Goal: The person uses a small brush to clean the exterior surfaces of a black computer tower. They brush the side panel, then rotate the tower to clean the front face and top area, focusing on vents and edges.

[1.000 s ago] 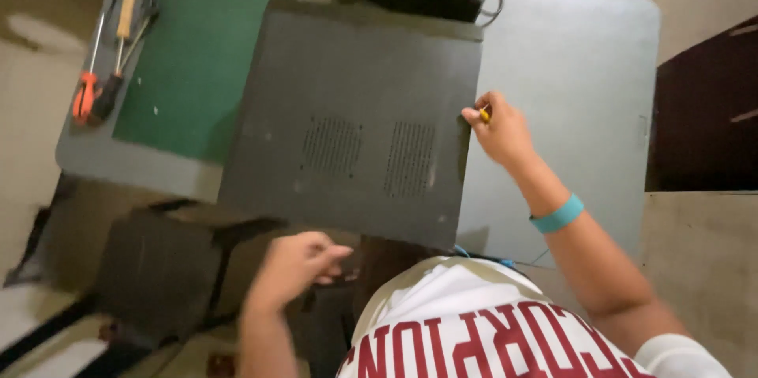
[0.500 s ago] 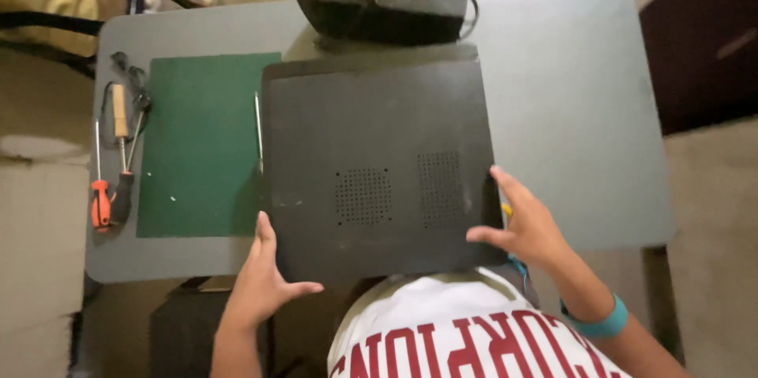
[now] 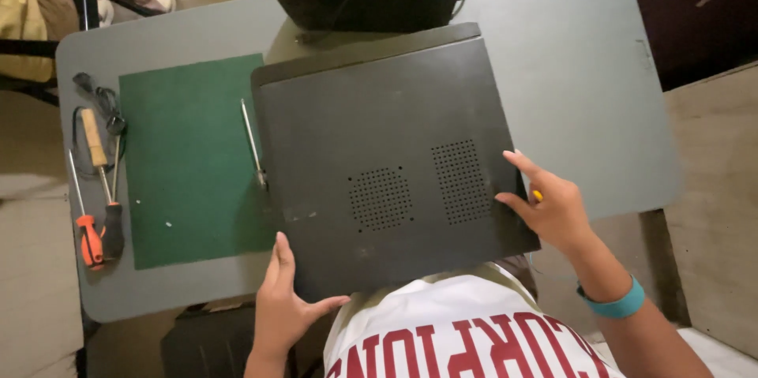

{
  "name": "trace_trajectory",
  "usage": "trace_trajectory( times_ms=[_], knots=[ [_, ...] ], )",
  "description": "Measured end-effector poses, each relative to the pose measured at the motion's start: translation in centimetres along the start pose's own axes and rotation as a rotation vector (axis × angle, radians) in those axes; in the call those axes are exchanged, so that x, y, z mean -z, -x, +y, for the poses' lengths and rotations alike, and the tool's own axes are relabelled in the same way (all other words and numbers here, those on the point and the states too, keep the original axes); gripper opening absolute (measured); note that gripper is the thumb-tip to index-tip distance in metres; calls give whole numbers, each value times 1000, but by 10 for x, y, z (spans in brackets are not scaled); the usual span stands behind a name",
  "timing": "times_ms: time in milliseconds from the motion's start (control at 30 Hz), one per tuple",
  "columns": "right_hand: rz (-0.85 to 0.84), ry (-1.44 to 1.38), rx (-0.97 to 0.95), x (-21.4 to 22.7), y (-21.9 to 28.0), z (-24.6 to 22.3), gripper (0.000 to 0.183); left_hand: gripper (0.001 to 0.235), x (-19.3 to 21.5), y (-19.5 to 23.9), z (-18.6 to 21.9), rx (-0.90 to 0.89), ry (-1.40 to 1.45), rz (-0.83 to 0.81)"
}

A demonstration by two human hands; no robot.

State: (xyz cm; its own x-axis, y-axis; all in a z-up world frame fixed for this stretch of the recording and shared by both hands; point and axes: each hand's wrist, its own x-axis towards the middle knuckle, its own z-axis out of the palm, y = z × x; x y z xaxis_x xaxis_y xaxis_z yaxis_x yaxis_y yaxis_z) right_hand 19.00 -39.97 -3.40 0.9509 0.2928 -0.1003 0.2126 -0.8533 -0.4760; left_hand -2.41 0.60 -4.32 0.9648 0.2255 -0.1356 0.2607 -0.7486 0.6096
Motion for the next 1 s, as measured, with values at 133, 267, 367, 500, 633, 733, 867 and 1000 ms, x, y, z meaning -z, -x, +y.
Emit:
trace_trajectory(
  times_ms=[133, 267, 367, 500, 633, 733, 867, 1000],
  knots=[
    [126, -118, 182, 5, 3, -6, 52, 144, -5, 5, -2, -47, 15, 78],
    [189, -232, 256, -5, 9, 4, 43, 143, -7, 6, 2, -38, 38, 110],
    [247, -118, 316, -10, 6, 7, 43, 140, -11, 8, 1, -51, 41, 156],
    [272, -23, 390, -12, 5, 8, 39, 138, -14, 9, -4, -134, 19, 208],
    [305, -187, 439, -14, 6, 7, 37, 133, -18, 11, -6, -151, -2, 229],
    [302, -232, 445, -13, 7, 8, 40, 131, -17, 13, -6, -167, -14, 245],
    [311, -228, 448, -12, 5, 6, 42, 132, -17, 12, -6, -127, -14, 212],
    [314, -261, 464, -7, 0, 2, 37, 133, -15, 11, -6, -126, 8, 199]
  ],
)
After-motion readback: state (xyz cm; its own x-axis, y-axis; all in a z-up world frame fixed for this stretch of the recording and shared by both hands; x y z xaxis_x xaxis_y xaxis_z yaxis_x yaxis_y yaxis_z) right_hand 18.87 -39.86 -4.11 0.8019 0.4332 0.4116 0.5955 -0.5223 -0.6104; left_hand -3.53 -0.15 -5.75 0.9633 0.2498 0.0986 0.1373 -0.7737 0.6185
